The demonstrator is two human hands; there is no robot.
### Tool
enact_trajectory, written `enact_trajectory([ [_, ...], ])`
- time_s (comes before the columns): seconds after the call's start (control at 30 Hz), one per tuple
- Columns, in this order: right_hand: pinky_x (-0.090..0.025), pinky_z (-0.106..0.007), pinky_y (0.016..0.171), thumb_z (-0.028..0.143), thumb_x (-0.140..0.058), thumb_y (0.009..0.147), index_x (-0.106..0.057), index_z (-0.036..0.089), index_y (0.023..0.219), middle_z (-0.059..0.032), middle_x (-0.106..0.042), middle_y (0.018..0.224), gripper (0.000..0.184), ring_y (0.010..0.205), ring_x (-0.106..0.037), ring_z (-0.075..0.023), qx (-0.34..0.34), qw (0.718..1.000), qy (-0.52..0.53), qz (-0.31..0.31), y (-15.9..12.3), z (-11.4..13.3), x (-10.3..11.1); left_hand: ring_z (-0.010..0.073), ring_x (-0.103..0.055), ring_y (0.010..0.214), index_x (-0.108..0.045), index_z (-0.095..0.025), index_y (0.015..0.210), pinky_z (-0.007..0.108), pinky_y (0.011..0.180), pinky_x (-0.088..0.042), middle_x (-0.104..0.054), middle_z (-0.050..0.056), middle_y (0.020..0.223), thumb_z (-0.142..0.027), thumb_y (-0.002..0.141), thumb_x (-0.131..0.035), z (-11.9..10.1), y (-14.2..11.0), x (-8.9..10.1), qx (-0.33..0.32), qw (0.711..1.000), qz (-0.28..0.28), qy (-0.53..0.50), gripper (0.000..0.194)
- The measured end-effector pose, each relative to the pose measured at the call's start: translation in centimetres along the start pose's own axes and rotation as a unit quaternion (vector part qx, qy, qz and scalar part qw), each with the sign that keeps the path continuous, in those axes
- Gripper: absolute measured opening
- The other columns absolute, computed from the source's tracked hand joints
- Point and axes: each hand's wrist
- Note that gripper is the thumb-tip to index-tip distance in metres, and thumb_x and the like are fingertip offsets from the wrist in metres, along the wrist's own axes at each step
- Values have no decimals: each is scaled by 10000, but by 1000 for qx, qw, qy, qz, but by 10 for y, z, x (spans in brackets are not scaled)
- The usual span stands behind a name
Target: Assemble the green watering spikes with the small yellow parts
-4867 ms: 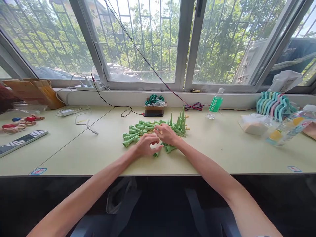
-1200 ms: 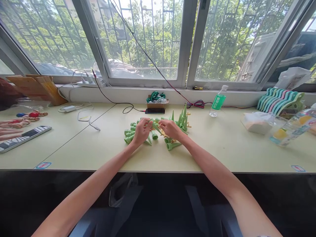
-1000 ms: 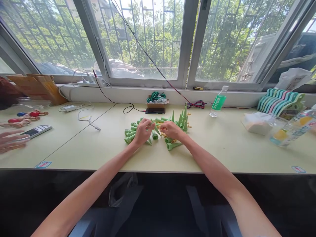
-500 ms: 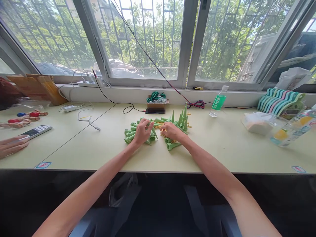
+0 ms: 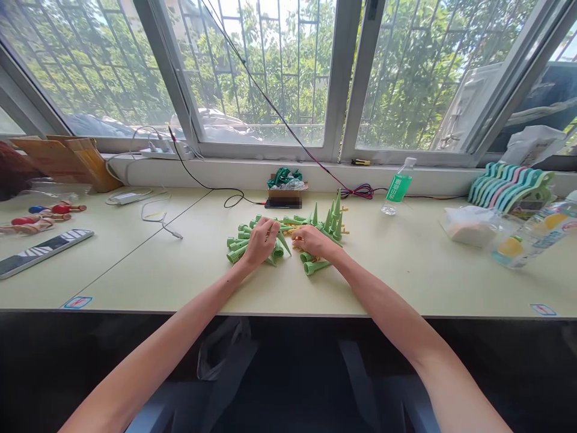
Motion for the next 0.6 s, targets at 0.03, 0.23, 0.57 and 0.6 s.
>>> enact_trajectory([
  [0.03, -421, -281, 746, 157, -637, 852, -706, 173, 836, -45, -638, 842, 72, 797, -554, -169, -1, 1000, 0, 1, 0, 1, 0, 162, -505, 735, -455, -196, 709, 315, 714, -463, -493, 47, 815, -272, 1011, -409, 0, 0, 0, -3, 1000, 0, 3, 315],
  [0.23, -416, -287, 745, 145, -614, 854, -674, 174, 845, -41, -617, 840, 67, 797, -539, -165, -2, 1000, 15, 17, -1, 4, 2, 166, -497, 728, -457, -198, 709, 320, 715, -447, -495, 50, 814, -279, 1017, -380, 0, 0, 0, -3, 1000, -1, 4, 328],
  [0.57, -425, -292, 741, 205, -600, 859, -674, 174, 839, -42, -622, 829, 83, 774, -553, -166, 9, 998, 49, 26, -2, 3, 2, 160, -455, 681, -425, -203, 692, 301, 670, -419, -460, 29, 751, -302, 1024, -380, 4, 0, 0, -9, 1000, -7, 3, 349],
  [0.6, -426, -289, 737, 201, -603, 853, -672, 174, 835, -40, -624, 830, 77, 766, -555, -163, 4, 998, 53, 25, -2, 2, 1, 159, -449, 675, -413, -204, 683, 300, 663, -415, -450, 26, 739, -314, 1026, -377, 4, 0, 0, -9, 1000, -5, 5, 362],
])
Point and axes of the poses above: each hand's wrist, its own y-axis towards the middle knuckle, its own x-axis out of the back of the hand, z = x × y
